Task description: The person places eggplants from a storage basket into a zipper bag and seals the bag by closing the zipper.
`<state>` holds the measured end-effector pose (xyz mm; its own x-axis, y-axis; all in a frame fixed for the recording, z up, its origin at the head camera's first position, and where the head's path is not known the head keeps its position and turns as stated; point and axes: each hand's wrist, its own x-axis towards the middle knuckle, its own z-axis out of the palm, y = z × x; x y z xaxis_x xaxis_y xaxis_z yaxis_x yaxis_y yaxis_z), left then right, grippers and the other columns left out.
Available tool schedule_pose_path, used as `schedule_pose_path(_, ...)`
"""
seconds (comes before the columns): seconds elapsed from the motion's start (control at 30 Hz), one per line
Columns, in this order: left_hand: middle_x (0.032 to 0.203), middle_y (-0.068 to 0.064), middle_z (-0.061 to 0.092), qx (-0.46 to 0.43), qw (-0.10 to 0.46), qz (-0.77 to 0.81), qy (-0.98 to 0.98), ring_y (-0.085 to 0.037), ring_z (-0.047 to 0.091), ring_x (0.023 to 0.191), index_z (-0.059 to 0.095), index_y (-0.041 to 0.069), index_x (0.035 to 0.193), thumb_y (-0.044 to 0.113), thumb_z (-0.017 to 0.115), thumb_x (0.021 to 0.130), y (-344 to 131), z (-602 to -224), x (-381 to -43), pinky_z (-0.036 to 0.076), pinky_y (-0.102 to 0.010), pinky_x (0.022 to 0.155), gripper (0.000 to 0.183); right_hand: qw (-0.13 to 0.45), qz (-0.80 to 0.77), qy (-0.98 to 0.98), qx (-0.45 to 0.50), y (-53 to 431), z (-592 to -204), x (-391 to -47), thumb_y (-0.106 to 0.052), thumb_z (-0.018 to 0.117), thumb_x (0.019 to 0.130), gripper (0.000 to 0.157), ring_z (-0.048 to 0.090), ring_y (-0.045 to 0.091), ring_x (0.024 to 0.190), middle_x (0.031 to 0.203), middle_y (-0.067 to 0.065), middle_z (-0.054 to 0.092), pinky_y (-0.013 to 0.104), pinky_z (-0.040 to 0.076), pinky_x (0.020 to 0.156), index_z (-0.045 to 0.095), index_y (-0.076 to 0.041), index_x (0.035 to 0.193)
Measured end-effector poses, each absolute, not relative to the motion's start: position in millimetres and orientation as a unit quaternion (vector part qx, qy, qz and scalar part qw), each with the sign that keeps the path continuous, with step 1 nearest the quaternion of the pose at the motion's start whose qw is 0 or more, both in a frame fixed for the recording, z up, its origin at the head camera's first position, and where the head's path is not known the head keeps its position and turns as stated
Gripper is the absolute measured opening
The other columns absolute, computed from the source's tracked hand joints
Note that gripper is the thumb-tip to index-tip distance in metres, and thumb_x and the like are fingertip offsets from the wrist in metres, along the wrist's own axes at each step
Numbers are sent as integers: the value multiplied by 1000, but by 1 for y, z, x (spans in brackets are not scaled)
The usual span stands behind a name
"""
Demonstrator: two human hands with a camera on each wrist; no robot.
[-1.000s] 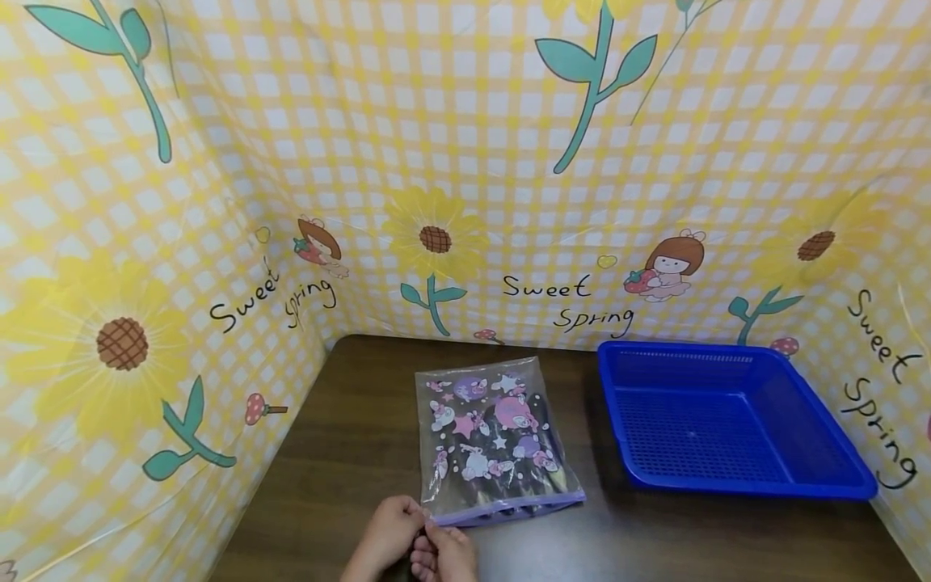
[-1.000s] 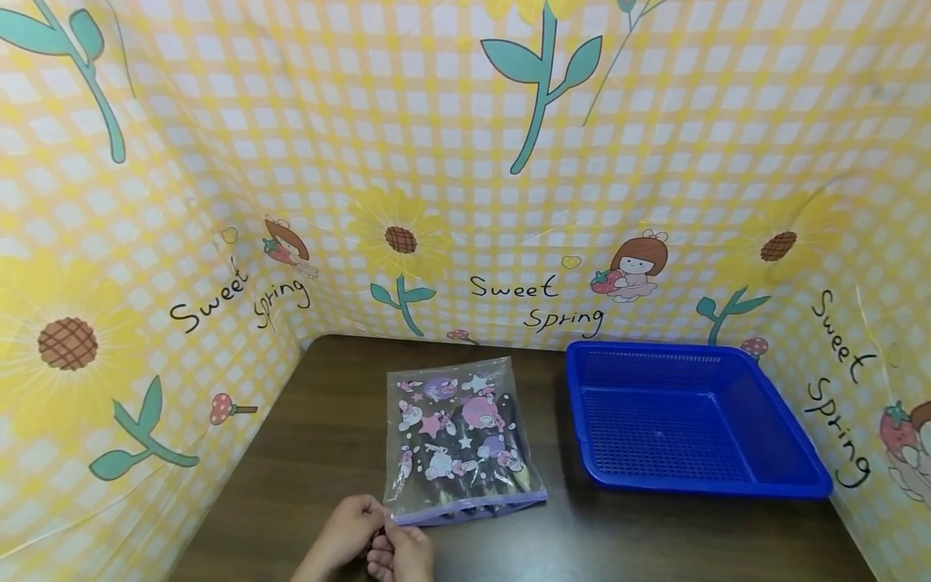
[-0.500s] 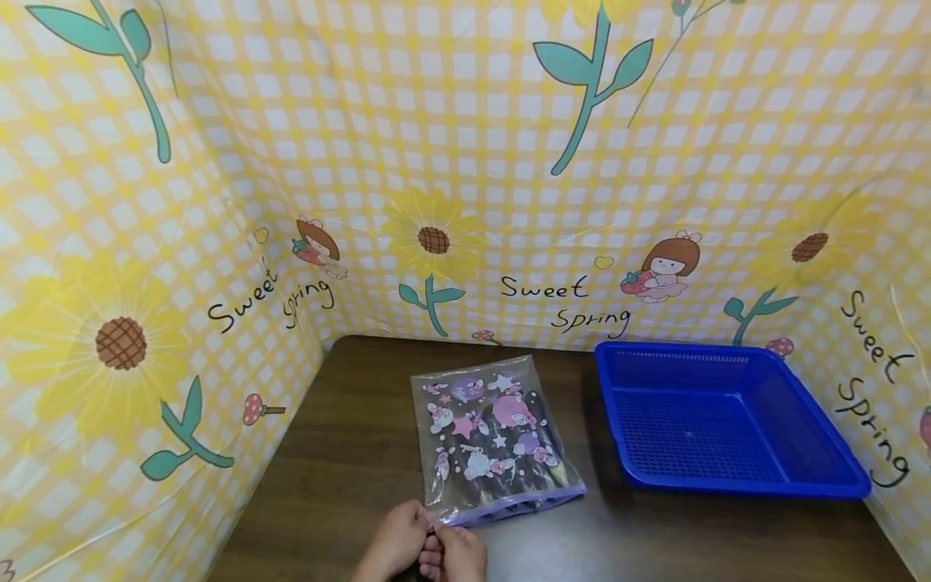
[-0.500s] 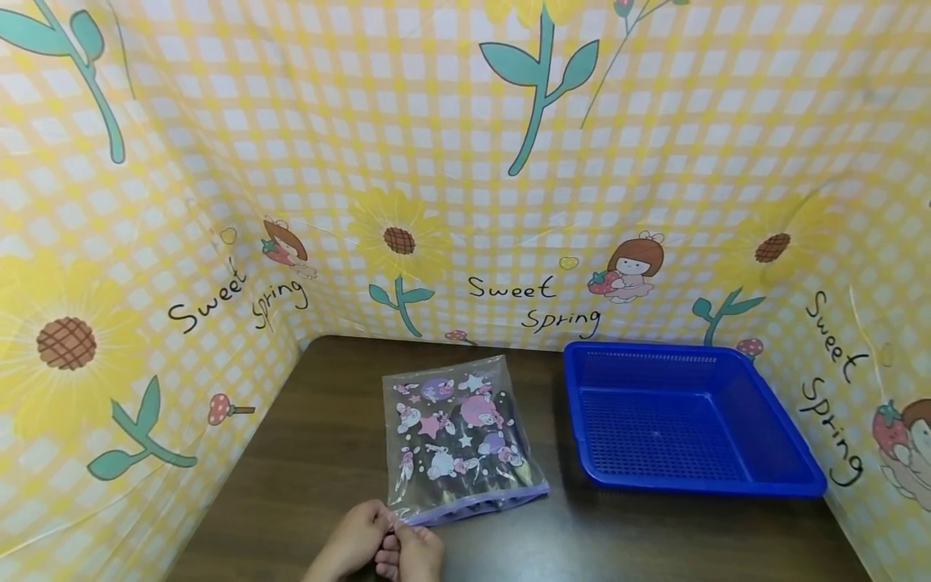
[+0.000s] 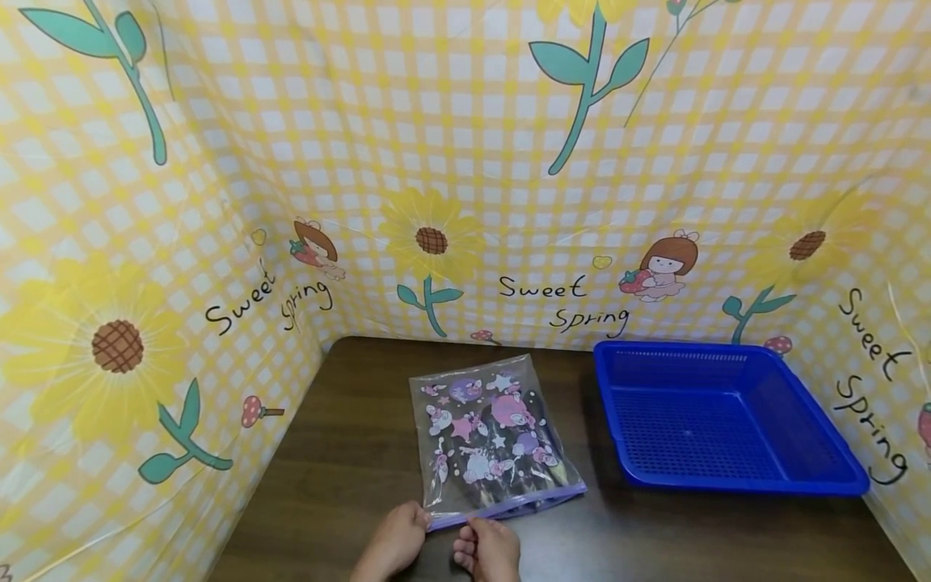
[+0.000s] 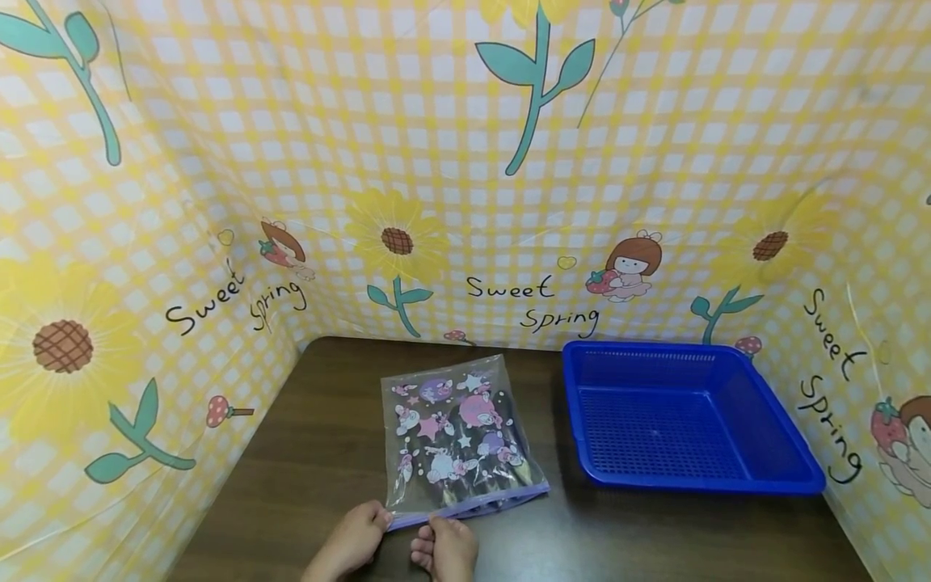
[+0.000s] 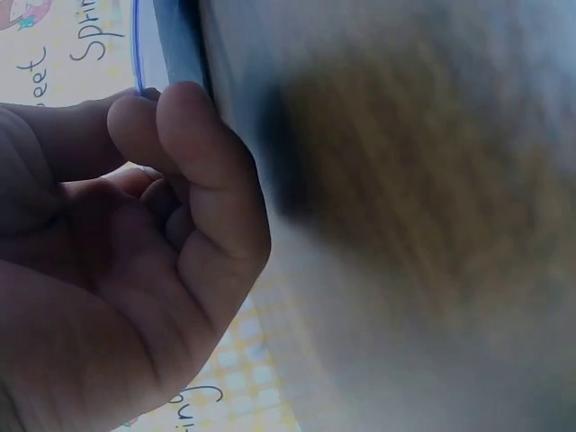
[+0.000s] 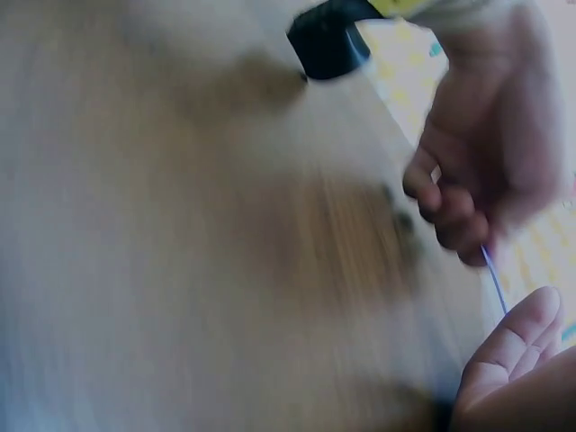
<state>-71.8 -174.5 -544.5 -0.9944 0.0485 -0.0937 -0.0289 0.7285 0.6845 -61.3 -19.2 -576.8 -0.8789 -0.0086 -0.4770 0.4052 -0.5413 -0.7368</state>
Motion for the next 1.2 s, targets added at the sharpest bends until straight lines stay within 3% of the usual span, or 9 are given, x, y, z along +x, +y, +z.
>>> schedule_pose_path(0.53, 63, 0, 46, -24, 58, 366, 929, -16, 45, 59, 51, 13, 67, 18, 59, 86, -172, -545, -77, 36, -34, 56, 21, 86, -831, 490, 249, 44, -578, -79, -4, 55, 88, 11, 61, 13, 52, 62, 4, 61, 26, 50, 49, 54, 7, 89)
schedule_pose_path(1.2, 67, 0, 51, -51, 49, 348, 935, -16, 47, 61, 53, 13, 68, 17, 58, 84, -177, -539, -88, 38, -36, 58, 18, 21, -798, 537, 272, 128, -576, -100, -5, 51, 90, 12, 55, 10, 49, 60, 1, 55, 23, 47, 46, 53, 3, 81)
